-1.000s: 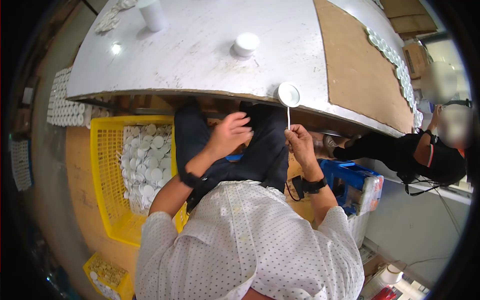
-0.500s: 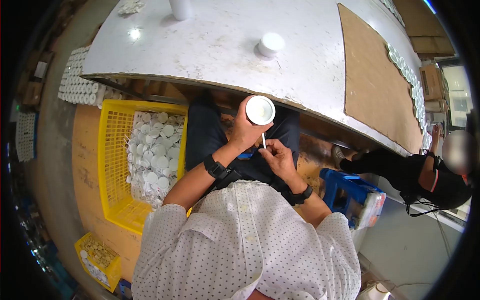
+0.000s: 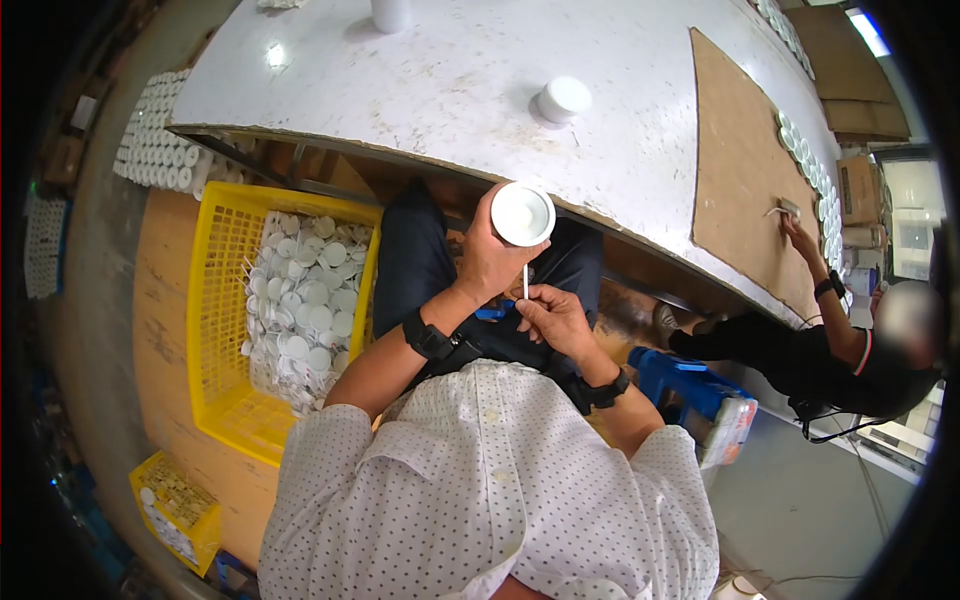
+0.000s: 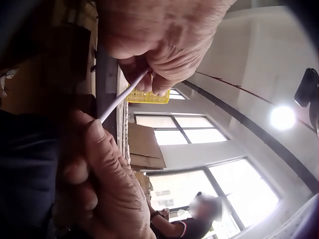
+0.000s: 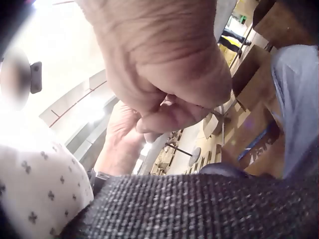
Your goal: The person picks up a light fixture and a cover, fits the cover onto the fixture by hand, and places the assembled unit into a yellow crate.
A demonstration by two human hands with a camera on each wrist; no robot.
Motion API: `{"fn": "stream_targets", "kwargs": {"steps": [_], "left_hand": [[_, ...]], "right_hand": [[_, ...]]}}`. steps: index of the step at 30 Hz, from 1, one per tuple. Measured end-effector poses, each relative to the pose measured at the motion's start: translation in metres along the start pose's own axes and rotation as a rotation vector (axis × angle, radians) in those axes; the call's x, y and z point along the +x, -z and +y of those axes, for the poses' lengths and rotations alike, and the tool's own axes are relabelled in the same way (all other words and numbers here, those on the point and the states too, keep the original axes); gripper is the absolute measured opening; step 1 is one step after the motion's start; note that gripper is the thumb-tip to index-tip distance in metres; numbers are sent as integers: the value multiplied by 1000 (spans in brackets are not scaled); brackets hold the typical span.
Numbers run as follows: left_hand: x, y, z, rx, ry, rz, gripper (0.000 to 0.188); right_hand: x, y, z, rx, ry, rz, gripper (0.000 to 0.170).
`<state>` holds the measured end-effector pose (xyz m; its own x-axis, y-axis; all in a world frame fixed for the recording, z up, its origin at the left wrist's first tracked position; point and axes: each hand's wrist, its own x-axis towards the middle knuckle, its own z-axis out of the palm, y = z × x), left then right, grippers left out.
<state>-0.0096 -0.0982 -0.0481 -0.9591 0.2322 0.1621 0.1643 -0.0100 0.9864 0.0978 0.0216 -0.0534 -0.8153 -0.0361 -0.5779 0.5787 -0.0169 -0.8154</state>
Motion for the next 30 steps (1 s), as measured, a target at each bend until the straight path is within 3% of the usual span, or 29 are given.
{"fn": "stream_targets", "kwargs": {"steps": [4, 7, 8, 10, 11, 14, 17, 20, 24, 30], "left_hand": [[4, 7, -7, -116, 48, 34, 66], [5, 10, -5, -165, 130, 51, 63], [5, 12, -6, -167, 126, 53, 63], [4, 15, -8, -183, 302, 29, 65], [3, 16, -8, -186, 293, 22, 65], [-1, 19, -3, -152, 247, -19, 64], [-7, 23, -3, 25, 69, -10, 65], [-13, 30, -10, 1, 128, -8, 65], [-17, 39, -12, 4, 180, 3, 66], [-19, 40, -14, 15, 177, -1, 66]], "right_hand": [[-2, 3, -8, -18, 35, -98, 25], [1, 22, -22, -79, 122, -23, 27], [6, 31, -28, -94, 160, 68, 28], [22, 46, -54, -87, 305, 288, 24], [35, 56, -68, -137, 235, 441, 22], [75, 72, -109, -155, 354, 626, 26], [115, 86, -134, -89, 347, 621, 33], [140, 88, -152, 10, 261, 596, 36], [156, 87, -153, -4, 276, 540, 32], [152, 89, -141, 191, 335, 466, 24]]}}
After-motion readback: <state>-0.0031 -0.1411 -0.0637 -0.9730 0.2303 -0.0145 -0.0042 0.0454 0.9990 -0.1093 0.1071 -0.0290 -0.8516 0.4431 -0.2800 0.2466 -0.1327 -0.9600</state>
